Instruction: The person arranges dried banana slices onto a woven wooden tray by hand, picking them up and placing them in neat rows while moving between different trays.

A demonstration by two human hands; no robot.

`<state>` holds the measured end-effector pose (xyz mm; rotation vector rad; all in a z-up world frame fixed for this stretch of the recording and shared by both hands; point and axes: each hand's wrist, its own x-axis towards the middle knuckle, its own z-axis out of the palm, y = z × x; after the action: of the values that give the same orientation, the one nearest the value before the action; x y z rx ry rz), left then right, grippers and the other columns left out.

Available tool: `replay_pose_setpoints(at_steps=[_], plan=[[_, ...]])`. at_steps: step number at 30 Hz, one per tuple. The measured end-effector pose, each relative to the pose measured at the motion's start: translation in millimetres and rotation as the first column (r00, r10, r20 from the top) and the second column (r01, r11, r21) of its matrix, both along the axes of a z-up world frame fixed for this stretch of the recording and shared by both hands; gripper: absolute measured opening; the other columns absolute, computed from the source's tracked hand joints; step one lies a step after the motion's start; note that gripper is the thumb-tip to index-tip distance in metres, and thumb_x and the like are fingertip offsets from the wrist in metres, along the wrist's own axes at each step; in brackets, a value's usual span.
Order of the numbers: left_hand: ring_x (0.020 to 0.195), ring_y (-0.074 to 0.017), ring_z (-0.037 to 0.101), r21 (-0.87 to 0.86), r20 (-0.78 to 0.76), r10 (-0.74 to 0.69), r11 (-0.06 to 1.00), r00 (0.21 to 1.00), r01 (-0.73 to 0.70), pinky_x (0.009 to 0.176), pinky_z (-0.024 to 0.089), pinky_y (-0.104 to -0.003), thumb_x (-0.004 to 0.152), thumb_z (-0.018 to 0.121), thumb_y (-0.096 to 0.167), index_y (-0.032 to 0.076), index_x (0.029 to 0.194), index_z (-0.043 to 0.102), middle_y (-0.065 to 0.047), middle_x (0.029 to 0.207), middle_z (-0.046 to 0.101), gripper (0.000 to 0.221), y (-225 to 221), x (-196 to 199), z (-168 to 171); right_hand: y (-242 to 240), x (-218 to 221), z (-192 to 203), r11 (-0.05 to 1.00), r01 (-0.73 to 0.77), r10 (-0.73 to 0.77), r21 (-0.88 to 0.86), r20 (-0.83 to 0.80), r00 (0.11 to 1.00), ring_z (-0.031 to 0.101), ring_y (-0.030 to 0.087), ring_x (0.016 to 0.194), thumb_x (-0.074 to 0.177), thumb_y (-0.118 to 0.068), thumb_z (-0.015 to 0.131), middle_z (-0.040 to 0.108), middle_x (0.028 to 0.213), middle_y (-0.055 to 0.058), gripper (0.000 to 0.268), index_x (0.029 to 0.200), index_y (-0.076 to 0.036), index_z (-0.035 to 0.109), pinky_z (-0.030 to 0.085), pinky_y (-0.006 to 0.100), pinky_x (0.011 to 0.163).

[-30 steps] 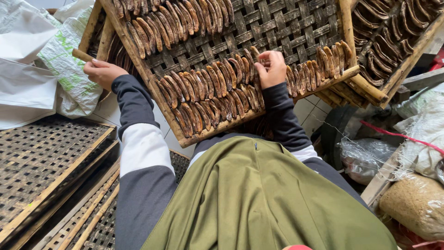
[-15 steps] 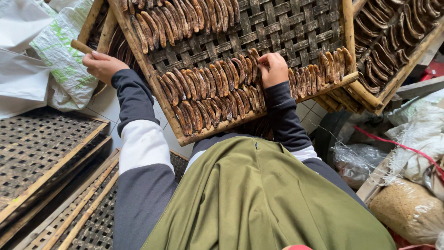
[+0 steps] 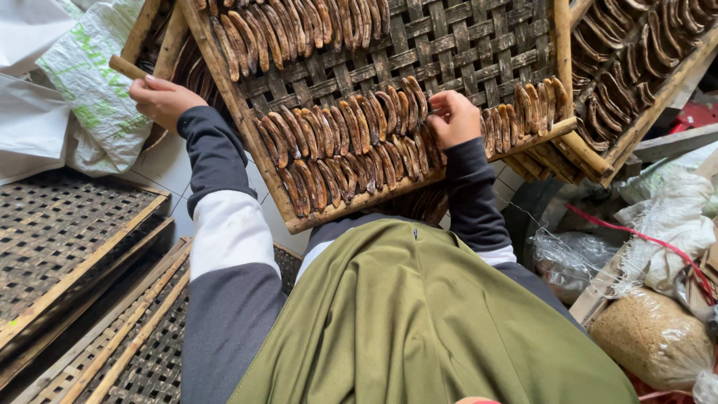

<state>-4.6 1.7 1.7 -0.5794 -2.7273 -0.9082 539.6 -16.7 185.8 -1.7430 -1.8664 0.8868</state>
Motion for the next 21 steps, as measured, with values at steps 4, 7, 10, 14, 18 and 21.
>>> replay_pose_setpoints(at_steps=[4, 7, 10, 14, 18, 21], plan=[[0.081, -0.0234, 0.074, -0.01, 0.02, 0.021, 1.0, 1.0, -0.021, 0.061, 0.062, -0.034, 0.106, 0.047, 0.033, 0.014, 0.116, 0.049, -0.012, 0.104, 0.063, 0.021, 0, 4, 7, -3, -14, -2, 1.0, -0.009, 0.01, 0.03, -0.036, 0.999, 0.072, 0.017, 0.087, 0.084, 0.007, 0.076, 0.073, 0.1, 0.009, 0.024, 0.106, -0.002, 0.069, 0.06, 0.03, 0.079], [0.082, -0.0251, 0.073, -0.059, 0.025, 0.049, 0.997, 0.998, -0.048, 0.06, 0.061, -0.035, 0.105, 0.049, 0.033, 0.015, 0.115, 0.049, -0.012, 0.102, 0.062, 0.021, 1, 6, 12, -2, -19, 4, 0.996, -0.031, 0.032, 0.086, -0.012, 0.999, 0.073, 0.016, 0.088, 0.085, 0.005, 0.075, 0.073, 0.1, 0.009, 0.021, 0.103, -0.003, 0.069, 0.06, 0.029, 0.08], [0.082, -0.0244, 0.073, -0.025, 0.038, 0.036, 0.999, 0.999, -0.035, 0.062, 0.061, -0.036, 0.106, 0.049, 0.032, 0.014, 0.115, 0.049, -0.013, 0.104, 0.062, 0.02, 0, 7, 13, -1, -20, 24, 0.988, -0.032, 0.035, 0.148, -0.018, 0.999, 0.07, 0.016, 0.081, 0.09, -0.001, 0.077, 0.071, 0.095, 0.008, 0.013, 0.1, -0.002, 0.068, 0.057, 0.029, 0.072], [0.083, -0.0261, 0.073, -0.007, 0.019, 0.014, 1.0, 1.0, -0.014, 0.063, 0.059, -0.038, 0.106, 0.049, 0.031, 0.013, 0.115, 0.05, -0.013, 0.103, 0.063, 0.02, -2, 6, 8, 40, -36, 29, 0.916, -0.088, 0.102, 0.391, -0.015, 0.995, 0.063, 0.019, 0.077, 0.098, 0.001, 0.071, 0.066, 0.098, 0.01, 0.012, 0.109, -0.002, 0.069, 0.053, 0.03, 0.071], [0.084, -0.0295, 0.071, 0.036, -0.058, 0.006, 0.999, 0.998, -0.004, 0.068, 0.058, -0.042, 0.105, 0.052, 0.03, 0.012, 0.114, 0.051, -0.014, 0.1, 0.064, 0.02, 0, 5, 7, 128, -75, -11, 0.907, -0.147, 0.122, 0.394, 0.086, 0.989, 0.064, 0.023, 0.094, 0.096, -0.007, 0.079, 0.065, 0.109, 0.011, 0.03, 0.123, -0.003, 0.065, 0.057, 0.034, 0.085], [0.082, -0.0324, 0.07, 0.027, -0.013, 0.038, 0.999, 0.999, -0.038, 0.067, 0.057, -0.043, 0.105, 0.053, 0.029, 0.01, 0.114, 0.051, -0.016, 0.1, 0.063, 0.021, 2, 9, 12, 162, -104, -44, 0.864, -0.188, 0.105, 0.466, 0.198, 0.975, 0.061, 0.032, 0.097, 0.082, -0.012, 0.089, 0.061, 0.108, 0.017, 0.045, 0.117, -0.001, 0.065, 0.053, 0.04, 0.085]])
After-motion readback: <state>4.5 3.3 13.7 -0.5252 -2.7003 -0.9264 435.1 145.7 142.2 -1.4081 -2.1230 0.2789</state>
